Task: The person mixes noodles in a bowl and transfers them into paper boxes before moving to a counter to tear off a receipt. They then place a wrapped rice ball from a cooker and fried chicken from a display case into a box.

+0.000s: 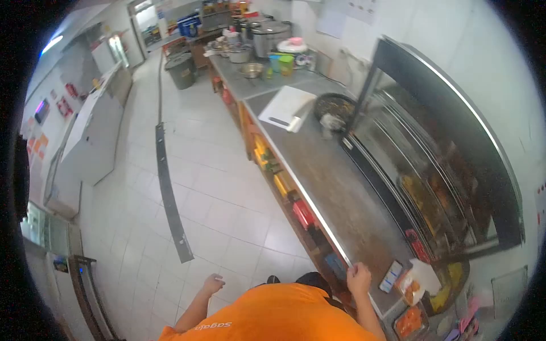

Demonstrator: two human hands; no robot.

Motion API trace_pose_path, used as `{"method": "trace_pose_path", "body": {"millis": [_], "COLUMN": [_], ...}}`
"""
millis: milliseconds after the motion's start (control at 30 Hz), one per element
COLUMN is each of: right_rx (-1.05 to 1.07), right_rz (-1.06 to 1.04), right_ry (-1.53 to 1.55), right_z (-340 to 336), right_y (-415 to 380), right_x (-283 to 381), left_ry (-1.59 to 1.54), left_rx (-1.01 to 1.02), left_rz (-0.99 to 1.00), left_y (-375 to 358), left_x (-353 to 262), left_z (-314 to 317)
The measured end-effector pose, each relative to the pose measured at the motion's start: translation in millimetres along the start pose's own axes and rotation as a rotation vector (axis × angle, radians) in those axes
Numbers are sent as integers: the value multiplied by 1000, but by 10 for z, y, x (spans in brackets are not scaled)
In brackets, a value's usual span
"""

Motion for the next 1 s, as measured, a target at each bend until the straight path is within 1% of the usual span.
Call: {"method": "trace_pose_path", "body": {"millis": [67, 100, 133, 200, 267, 300, 333, 400, 433, 467, 533, 567, 600, 633, 667, 700, 733, 800, 867, 900, 933, 1000], "right_rx": [47, 65, 79, 96, 103, 103, 111, 206, 257, 379, 496, 528, 599, 723, 749, 813, 793, 985, 975, 963, 973, 953], "right_rz": [-36, -42, -105, -163, -202, -215, -235, -221, -222, -168, -262, -293, -492, -607, -852, -912, -1006, -985, -1081, -1131, -1087, -1056], "right_ry": [23, 37, 74, 92, 115, 131, 143, 169, 183, 259, 157, 114, 203, 5, 25, -225, -230, -258, -225, -213, -173, -61], "right_z": [314, 469, 563, 925, 1314, 1538, 1743, 2031, 2156, 2340, 2607, 2749, 3236, 3411, 3906, 3859, 3914, 3947, 4414, 4639, 4842, 5306], "right_y": [164, 223, 298, 585, 950, 1151, 1339, 1644, 1805, 1973, 2206, 2319, 2535, 2660, 2846, 2861, 2885, 2867, 2880, 2899, 2835, 2785], "right_x": [459, 691, 973, 1231, 1568, 1743, 1969, 2488, 2853, 3157, 4086, 4485, 4742, 5241, 5553, 6193, 6755, 8019, 9020, 9478, 9896, 10478], "left_ry": [16, -25, -57, -189, -354, -438, -452, -482, -384, -290, -146, 356, 640, 569, 67, -161, -240, -319, -393, -432, -457, -486], "left_rx": [-109, -132, -148, -91, -35, -14, 22, 68, 39, 13, -158, -201, -126, -124, -251, -351, -392, -428, -453, -460, -454, -401], "left_rz": [159, 174, 197, 323, 393, 426, 468, 530, 429, 325, 47, 72, 227, 111, -264, -453, -514, -550, -559, -564, -566, -543], "left_y": [608, 809, 972, 1362, 1665, 1889, 2128, 2355, 2454, 2527, 2485, 2332, 2185, 2142, 2216, 2254, 2363, 2601, 2856, 3017, 3190, 3661], "left_x": [-102, -386, -895, -1535, -1944, -2085, -2066, -1821, -1574, -1230, -287, -50, 409, 461, 372, 290, 234, 169, 100, 51, 53, -45], "left_z": [8, -44, -154, -287, -474, -649, -826, -1174, -1417, -1688, -2215, -2565, -2868, -3191, -3384, -3501, -3617, -3791, -3938, -3968, -4040, -4248]}}
Point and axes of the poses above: each hand's wrist, its own y-axis towards the middle knuckle, its own z-axis out of the palm, x = y × z, the point moved 1 cm from there along y, towards the middle knuckle, and after that the axes turned 13 degrees about z, right-handed, at the moved point
